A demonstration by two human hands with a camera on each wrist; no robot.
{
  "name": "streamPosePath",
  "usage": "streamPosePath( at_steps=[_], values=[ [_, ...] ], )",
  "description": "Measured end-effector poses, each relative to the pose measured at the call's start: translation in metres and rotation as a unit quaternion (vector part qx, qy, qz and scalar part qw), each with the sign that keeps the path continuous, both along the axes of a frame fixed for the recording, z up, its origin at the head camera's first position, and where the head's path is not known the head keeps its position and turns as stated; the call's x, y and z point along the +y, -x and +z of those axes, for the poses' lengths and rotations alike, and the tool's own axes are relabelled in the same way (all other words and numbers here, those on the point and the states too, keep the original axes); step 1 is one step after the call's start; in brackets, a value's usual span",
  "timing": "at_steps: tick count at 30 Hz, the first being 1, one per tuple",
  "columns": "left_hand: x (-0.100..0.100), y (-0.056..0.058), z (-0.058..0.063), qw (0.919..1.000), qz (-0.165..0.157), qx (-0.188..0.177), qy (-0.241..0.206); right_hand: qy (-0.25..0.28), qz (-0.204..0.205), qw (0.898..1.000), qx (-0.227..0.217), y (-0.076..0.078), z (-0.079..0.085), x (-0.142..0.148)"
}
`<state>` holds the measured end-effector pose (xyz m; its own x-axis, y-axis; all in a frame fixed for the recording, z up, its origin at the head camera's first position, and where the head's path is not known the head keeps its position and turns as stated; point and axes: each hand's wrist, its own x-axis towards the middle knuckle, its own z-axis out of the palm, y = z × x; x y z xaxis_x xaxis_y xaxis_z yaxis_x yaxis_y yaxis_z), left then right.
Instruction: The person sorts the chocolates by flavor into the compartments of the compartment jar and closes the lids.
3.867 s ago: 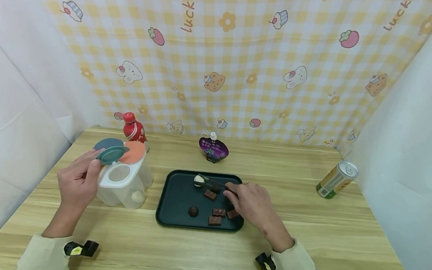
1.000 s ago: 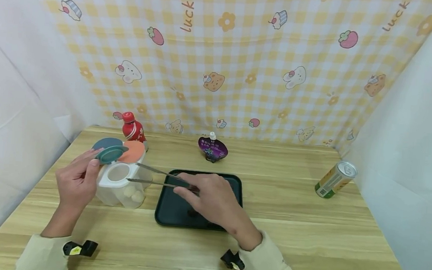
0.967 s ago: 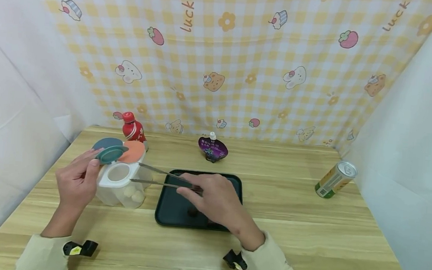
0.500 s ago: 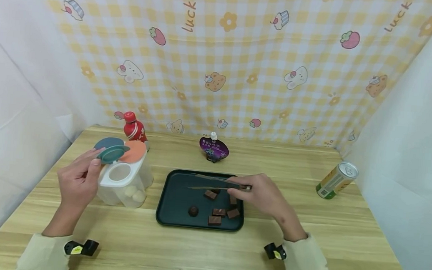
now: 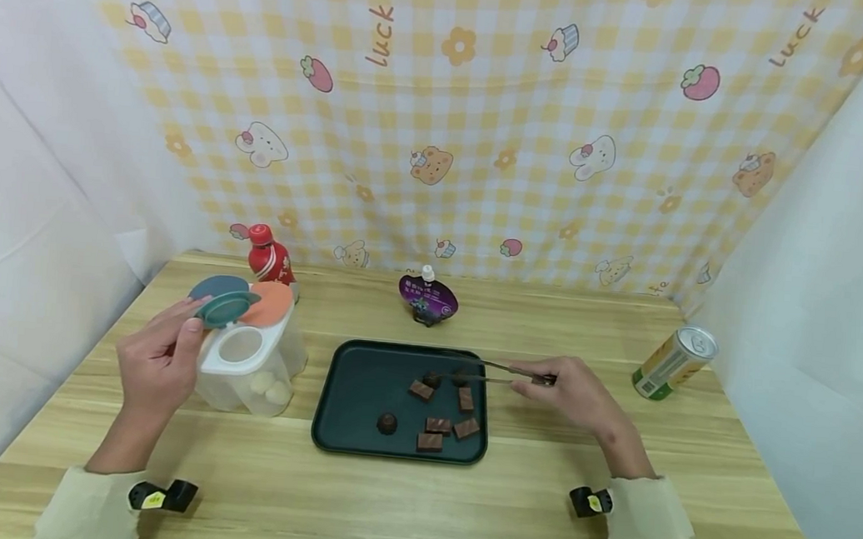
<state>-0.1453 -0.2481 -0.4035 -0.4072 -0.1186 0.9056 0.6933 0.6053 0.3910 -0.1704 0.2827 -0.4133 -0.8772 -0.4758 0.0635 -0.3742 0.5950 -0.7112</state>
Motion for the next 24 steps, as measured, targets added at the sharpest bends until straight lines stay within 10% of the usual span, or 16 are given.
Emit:
streamPosePath(
  at_steps=[24],
  values=[
    [0.0, 0.0, 0.001, 1.0, 0.002, 0.007, 0.001, -0.047, 0.018, 0.997, 0.054, 0.011, -0.021, 0.008]
  ],
)
